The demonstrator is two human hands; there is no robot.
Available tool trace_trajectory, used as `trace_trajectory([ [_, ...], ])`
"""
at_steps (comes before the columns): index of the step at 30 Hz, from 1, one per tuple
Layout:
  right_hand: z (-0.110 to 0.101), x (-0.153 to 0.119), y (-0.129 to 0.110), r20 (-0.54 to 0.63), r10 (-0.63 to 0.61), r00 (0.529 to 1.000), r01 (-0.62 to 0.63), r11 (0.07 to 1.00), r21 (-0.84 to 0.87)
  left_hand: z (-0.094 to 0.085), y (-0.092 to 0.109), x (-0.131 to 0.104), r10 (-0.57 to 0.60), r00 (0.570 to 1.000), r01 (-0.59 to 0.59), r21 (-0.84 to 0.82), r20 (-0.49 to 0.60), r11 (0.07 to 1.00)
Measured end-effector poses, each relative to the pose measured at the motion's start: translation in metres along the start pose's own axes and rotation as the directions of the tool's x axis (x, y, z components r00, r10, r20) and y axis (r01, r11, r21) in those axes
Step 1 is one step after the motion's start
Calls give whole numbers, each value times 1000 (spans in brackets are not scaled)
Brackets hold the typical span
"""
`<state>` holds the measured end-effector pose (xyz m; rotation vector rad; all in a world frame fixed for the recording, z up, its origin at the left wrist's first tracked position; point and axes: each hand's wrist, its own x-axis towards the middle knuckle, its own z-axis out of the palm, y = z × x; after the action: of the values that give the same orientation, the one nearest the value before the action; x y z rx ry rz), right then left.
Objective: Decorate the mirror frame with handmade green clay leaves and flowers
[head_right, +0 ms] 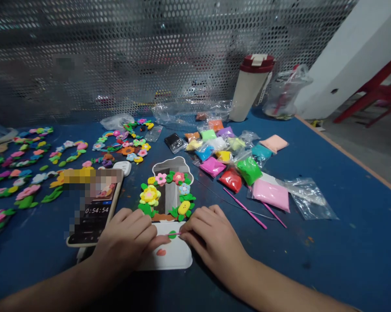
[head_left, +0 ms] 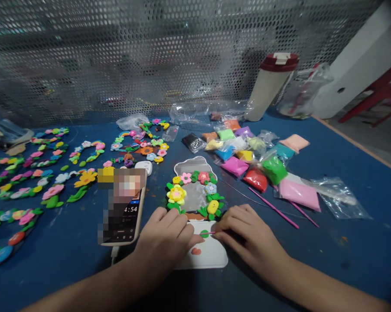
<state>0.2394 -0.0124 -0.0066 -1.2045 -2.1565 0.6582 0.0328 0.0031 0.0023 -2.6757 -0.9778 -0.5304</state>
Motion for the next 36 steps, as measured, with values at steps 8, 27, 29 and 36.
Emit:
trace_trajectory([
  [8, 0, 0, 1, 1, -11, 1000, 11, 1000, -8, 0, -2, 1, -13, 1000, 13, 5, 2, 1000],
  [27, 2, -2, 4, 1, -47, 999, 47, 998, -51, -3, -1, 2, -11, 1000, 10, 59, 20, 998],
  [29, 3, -4, 6, 1, -64, 998, 64, 996, -56, -2, -1, -1, 17, 1000, -18, 51, 14, 999],
  [36, 5, -7, 6, 9, -90, 996, 91, 993, -73, -4, -1, -12, 155, 988, -155, -27, -21, 988],
])
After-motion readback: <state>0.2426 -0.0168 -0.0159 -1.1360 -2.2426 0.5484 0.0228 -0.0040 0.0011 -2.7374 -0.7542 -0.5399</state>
